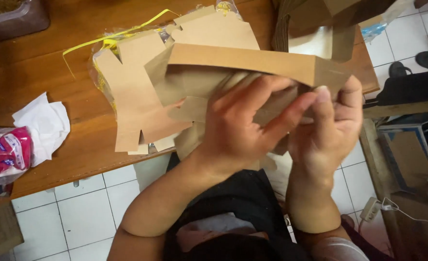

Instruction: The person folds a flat cardboard box blank along pre-scored lines, tucks tabs into slots, and forms a rectangular box. The finished box is placed on a stack of similar boxes on the table.

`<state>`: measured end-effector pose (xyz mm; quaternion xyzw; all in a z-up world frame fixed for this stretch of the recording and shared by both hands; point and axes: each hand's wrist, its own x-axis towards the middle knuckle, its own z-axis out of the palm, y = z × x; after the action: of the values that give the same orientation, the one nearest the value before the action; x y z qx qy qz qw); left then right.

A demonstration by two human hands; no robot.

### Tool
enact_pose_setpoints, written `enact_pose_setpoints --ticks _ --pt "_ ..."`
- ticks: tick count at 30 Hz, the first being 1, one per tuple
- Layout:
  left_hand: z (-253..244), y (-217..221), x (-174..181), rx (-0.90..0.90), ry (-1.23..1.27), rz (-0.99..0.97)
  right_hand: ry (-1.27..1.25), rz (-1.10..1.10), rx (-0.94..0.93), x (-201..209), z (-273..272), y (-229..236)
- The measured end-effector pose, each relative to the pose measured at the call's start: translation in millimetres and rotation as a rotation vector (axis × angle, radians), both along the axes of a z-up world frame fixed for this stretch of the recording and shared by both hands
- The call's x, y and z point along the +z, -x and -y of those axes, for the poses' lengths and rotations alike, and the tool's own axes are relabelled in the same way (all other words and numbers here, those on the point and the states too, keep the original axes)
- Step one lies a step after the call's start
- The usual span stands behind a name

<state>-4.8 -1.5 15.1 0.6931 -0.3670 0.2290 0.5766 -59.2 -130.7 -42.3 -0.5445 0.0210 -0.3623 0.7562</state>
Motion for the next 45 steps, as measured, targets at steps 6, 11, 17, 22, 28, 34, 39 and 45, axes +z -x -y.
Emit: enact_pose_setpoints --ticks 6,11,17,22,28,34,39,45 --pt "11.1 13.4 36.0 0.17 -0.089 0.048 -0.154 0.033 0.172 40.2 -10.2 4.3" --pt "27.1 12.1 32.0 0.294 -0.194 0.114 -0.171 0.027 0.176 30.5 -6.2 -11.1" --pt "42.3 19.3 26.5 0.56 -0.299 0.212 -0.207 0.004 0.167 6.9 0.3 -29.3" --pt "42.0 9.8 18.1 0.57 -0.335 0.226 -0.23 -0.002 0.165 -7.4 4.9 -43.0" --pt "24.8 -25.0 -24.2 0.27 -0.273 0.211 -0.253 0.0 0.152 -11.1 8.7 -48.4" --pt "8.5 -33.1 -53.2 0.12 -0.021 -0.088 0.108 -0.177 -0.046 -27.3 20.1 -47.4" --pt "6.7 -35.9 -70.8 0.062 0.179 -0.157 0.237 -0.116 -0.02 -24.1 16.9 -48.1" --pt "6.3 -39.0 -89.5 -0.022 0.195 -0.166 0.396 -0.126 -0.035 -28.6 16.3 -44.5"
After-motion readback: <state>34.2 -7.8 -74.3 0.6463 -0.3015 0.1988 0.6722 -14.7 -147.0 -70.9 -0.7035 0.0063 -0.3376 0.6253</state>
